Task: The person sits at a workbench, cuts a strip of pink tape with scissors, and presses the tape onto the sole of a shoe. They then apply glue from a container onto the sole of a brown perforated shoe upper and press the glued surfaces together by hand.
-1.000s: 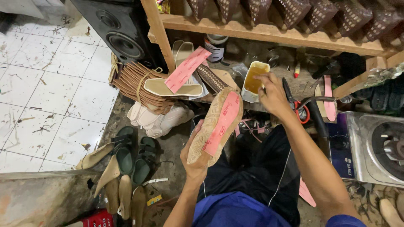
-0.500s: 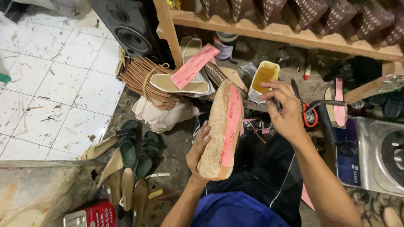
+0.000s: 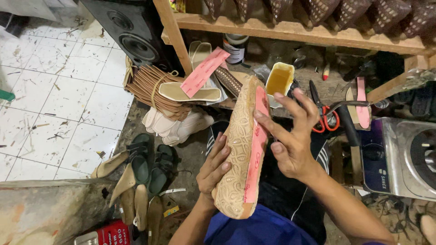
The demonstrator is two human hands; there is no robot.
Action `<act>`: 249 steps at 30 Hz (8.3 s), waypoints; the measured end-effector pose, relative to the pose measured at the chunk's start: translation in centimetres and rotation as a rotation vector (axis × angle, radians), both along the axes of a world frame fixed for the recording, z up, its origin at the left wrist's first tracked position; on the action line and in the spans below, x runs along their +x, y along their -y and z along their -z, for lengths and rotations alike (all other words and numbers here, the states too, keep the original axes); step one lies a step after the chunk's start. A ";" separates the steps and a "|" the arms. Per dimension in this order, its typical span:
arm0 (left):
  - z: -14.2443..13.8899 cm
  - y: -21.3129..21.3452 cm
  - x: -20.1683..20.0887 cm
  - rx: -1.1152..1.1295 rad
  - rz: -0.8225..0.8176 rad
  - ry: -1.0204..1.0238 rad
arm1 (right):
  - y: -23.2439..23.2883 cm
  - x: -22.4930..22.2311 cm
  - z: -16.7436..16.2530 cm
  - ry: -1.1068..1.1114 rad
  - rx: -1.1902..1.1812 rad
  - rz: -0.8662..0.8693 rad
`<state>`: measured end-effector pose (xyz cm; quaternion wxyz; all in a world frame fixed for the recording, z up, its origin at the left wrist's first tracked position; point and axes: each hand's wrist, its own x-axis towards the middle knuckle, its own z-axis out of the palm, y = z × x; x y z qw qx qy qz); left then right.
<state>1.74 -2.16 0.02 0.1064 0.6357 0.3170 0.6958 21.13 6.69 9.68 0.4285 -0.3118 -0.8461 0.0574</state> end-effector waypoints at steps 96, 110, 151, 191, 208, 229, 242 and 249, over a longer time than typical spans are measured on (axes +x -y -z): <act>3.9 -1.1 0.2 -0.245 -0.148 0.145 | -16.3 4.6 12.9 0.497 -0.133 0.342; 0.7 -3.4 0.9 -0.098 -0.110 0.000 | 3.2 -2.1 2.1 -0.131 -0.247 -0.156; -1.0 -2.7 0.0 -0.051 -0.100 -0.059 | 3.0 0.0 1.1 -0.046 0.054 -0.116; -1.1 -2.9 -0.1 -0.084 -0.106 -0.087 | 3.4 0.0 0.4 -0.026 -0.024 -0.233; -1.0 -2.6 -0.1 -0.136 -0.040 -0.066 | 2.8 -0.1 0.4 -0.023 -0.071 -0.218; 1.7 -1.6 1.6 -0.541 0.311 0.432 | -2.2 2.3 3.6 0.038 0.526 -0.238; 1.6 -2.3 0.3 -0.219 -0.134 0.038 | -18.2 4.6 15.7 0.611 -0.156 0.320; 1.5 -3.1 0.0 -0.155 -0.206 -0.013 | -11.7 3.7 9.6 0.347 -0.366 0.233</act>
